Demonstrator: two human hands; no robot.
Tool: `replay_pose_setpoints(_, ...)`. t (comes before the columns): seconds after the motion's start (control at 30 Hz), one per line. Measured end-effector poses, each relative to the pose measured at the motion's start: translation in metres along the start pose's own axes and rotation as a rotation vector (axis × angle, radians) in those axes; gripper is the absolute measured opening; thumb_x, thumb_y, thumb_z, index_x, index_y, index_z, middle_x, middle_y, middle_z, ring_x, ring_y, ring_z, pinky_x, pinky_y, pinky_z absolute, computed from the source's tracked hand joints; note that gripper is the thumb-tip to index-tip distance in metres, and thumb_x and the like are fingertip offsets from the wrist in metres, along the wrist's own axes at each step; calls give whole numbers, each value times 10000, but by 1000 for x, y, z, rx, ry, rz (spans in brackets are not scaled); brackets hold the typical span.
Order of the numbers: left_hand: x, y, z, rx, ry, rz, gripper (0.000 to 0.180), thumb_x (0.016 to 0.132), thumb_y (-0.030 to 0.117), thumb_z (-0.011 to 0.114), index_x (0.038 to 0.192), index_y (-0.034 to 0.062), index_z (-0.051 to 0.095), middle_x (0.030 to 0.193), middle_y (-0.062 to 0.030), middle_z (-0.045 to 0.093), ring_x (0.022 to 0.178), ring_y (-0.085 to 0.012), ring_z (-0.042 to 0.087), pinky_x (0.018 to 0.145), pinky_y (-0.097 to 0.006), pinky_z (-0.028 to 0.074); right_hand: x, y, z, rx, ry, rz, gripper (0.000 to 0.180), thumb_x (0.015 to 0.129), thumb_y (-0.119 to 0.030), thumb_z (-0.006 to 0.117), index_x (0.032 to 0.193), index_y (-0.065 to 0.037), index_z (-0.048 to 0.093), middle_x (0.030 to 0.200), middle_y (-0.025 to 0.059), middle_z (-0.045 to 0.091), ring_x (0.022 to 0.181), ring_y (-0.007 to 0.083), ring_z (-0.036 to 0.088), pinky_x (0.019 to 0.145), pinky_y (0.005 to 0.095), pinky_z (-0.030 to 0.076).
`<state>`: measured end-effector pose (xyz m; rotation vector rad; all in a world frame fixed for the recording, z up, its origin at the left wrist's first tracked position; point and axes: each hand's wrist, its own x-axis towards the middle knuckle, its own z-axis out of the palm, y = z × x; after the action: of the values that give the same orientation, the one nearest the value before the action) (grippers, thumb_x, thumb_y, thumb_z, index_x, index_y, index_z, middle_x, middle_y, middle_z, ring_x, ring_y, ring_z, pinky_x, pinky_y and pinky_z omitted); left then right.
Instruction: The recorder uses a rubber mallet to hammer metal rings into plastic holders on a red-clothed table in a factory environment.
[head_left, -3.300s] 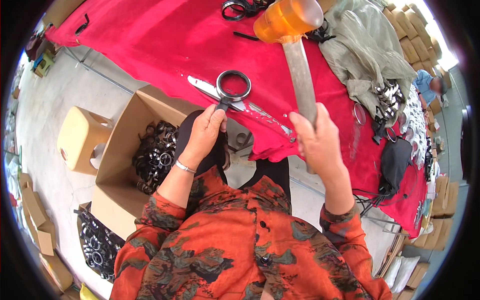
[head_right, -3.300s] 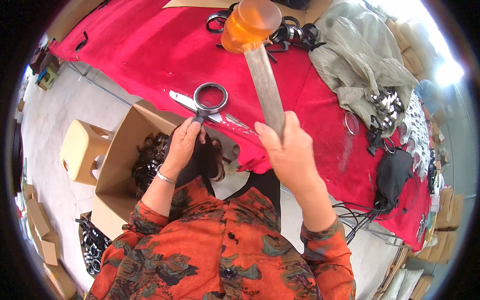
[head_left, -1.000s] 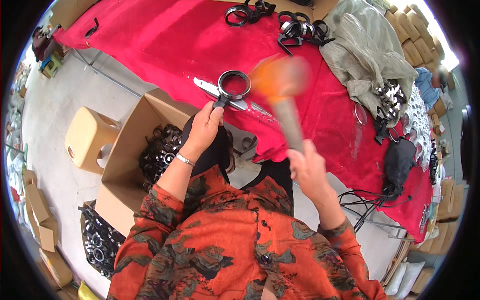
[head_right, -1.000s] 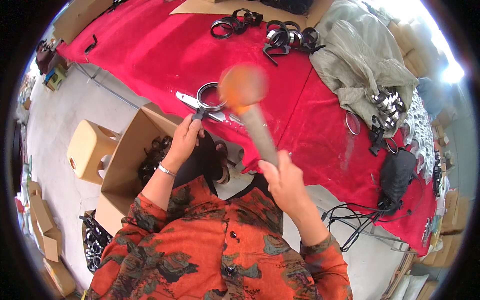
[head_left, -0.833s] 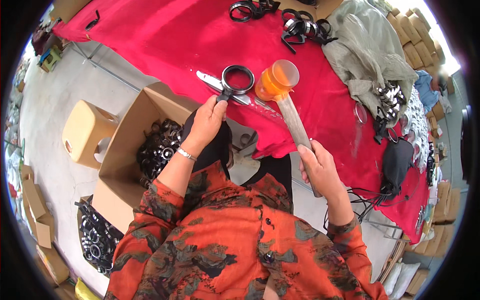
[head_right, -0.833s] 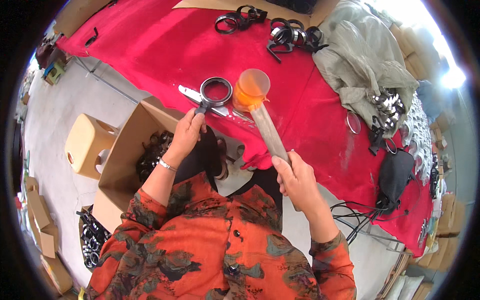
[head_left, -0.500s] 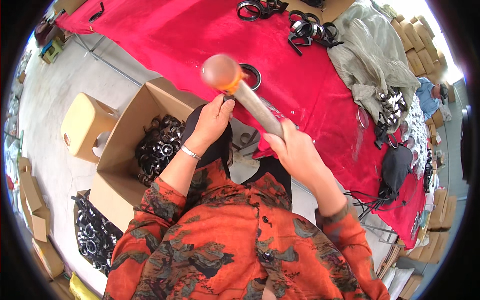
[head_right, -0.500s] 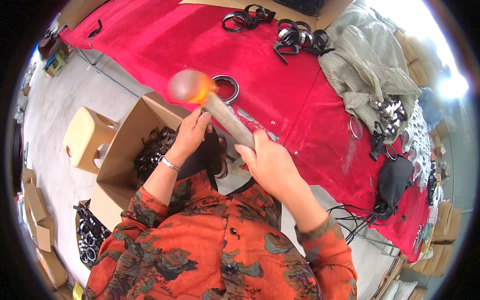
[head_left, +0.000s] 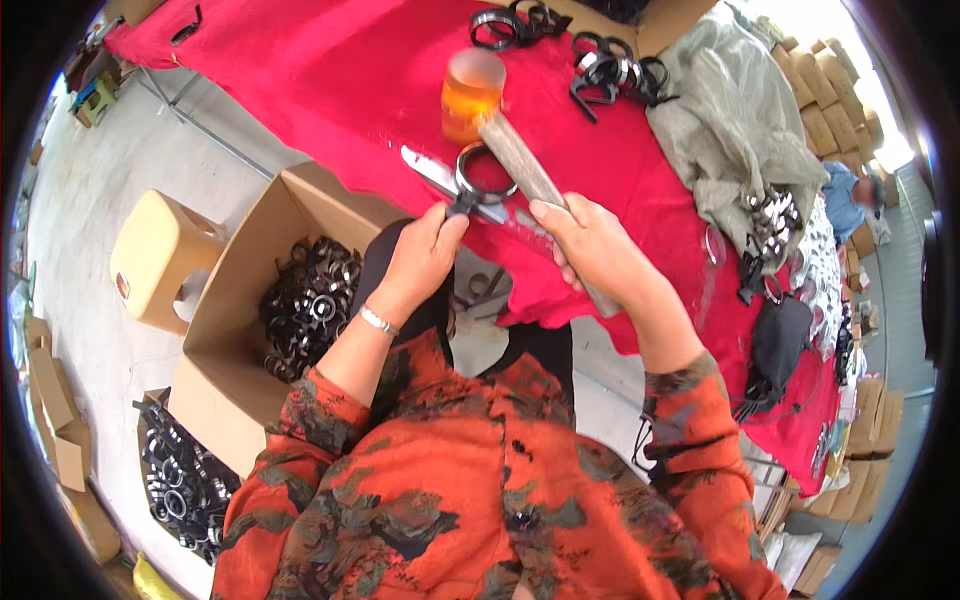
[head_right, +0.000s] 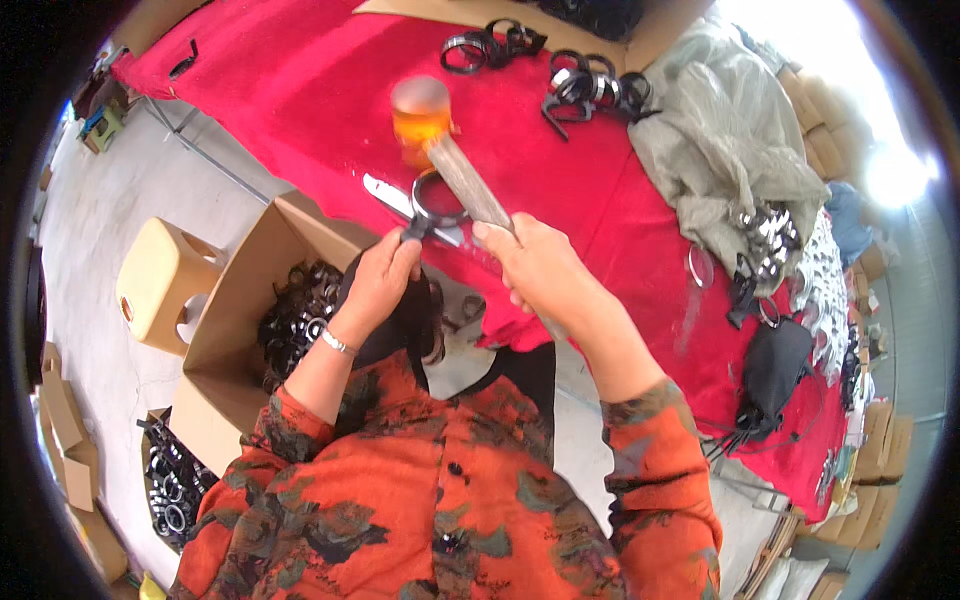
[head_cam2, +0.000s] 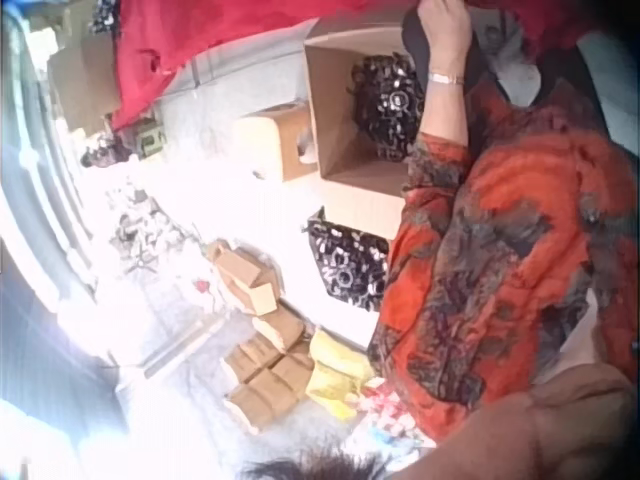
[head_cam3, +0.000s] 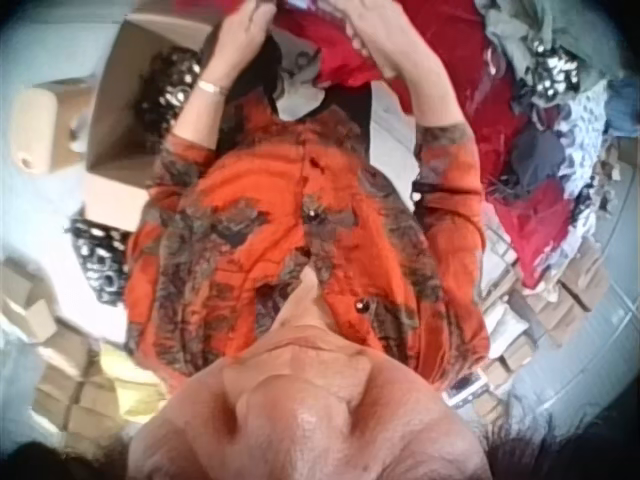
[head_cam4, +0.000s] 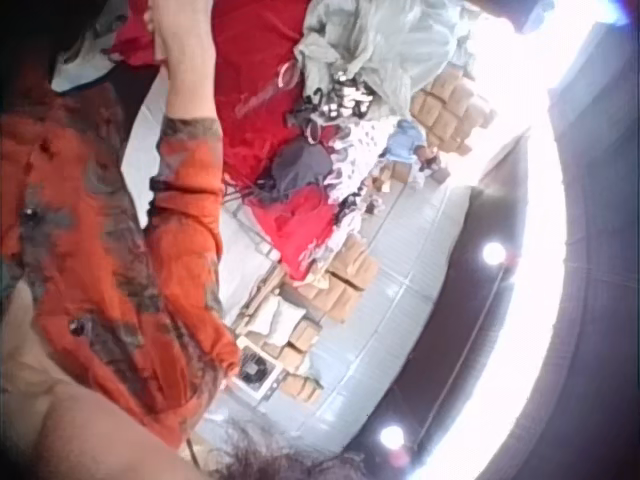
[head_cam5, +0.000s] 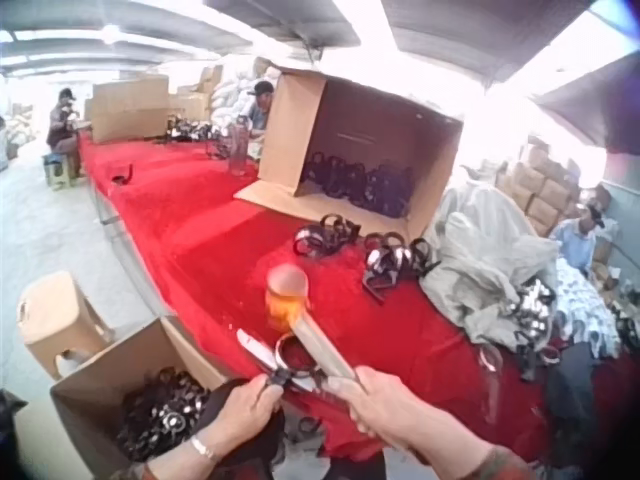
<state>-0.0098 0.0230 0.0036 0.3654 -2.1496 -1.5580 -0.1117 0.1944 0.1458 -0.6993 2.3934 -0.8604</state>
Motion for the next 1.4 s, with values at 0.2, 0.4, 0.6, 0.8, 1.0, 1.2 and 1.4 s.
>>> replay_pose_setpoints(0.2,-4,4,-9,-14,-46,-57,312,977,298,479,828,26,507,670,-53,561,647,-163,552,627,-302,439,-25,-21,-31,200,92,-75,359,923,-359,575,855,-10,523,616,26,506,488,98,502,445,263,421)
replay_pose_setpoints(0.4,-3,6,-8,-28,-64,-44,330,973,334,484,839,34,511,647,-59,555,580,-176,543,554,-304,428,-21,25,6,174,38,147,370,957,-381,511,929,-13,489,630,49,523,474,124,514,426,283,430)
replay_pose_setpoints(0.6,-3,5,-8,-25,-53,-63,328,977,335,479,842,38,510,650,-51,555,569,-151,528,542,-292,418,-43,16,-26,339,46,153,359,951,-361,508,968,-5,546,665,38,541,502,112,521,451,254,443)
replay_pose_setpoints(0.8,-5,0,-4,-46,-76,-39,318,998,345,444,863,67,521,686,3,544,542,-74,472,491,-223,386,-68,19,-9,174,226,-36,325,964,-309,536,914,7,481,605,85,535,495,155,545,458,325,434)
replay_pose_setpoints(1.0,-9,-2,-8,-40,-78,-57,325,1000,349,437,871,63,520,688,3,543,555,-70,478,493,-221,391,-59,22,-23,407,11,123,318,965,-343,521,901,-32,521,654,17,522,483,85,502,427,234,413)
replay_pose_setpoints(1.2,-6,5,-11,-33,-119,-30,326,995,347,439,862,59,515,689,-2,544,558,-73,486,493,-222,399,-72,19,-2,446,258,-91,298,982,-325,495,891,-42,480,626,21,506,477,76,492,418,243,413)
replay_pose_setpoints(1.4,0,-1,-17,-50,-144,-62,326,991,349,445,844,66,510,691,-10,550,561,-77,495,491,-222,402,-64,28,-13,675,90,156,335,963,-405,479,904,-75,489,661,24,526,484,106,504,412,244,419)
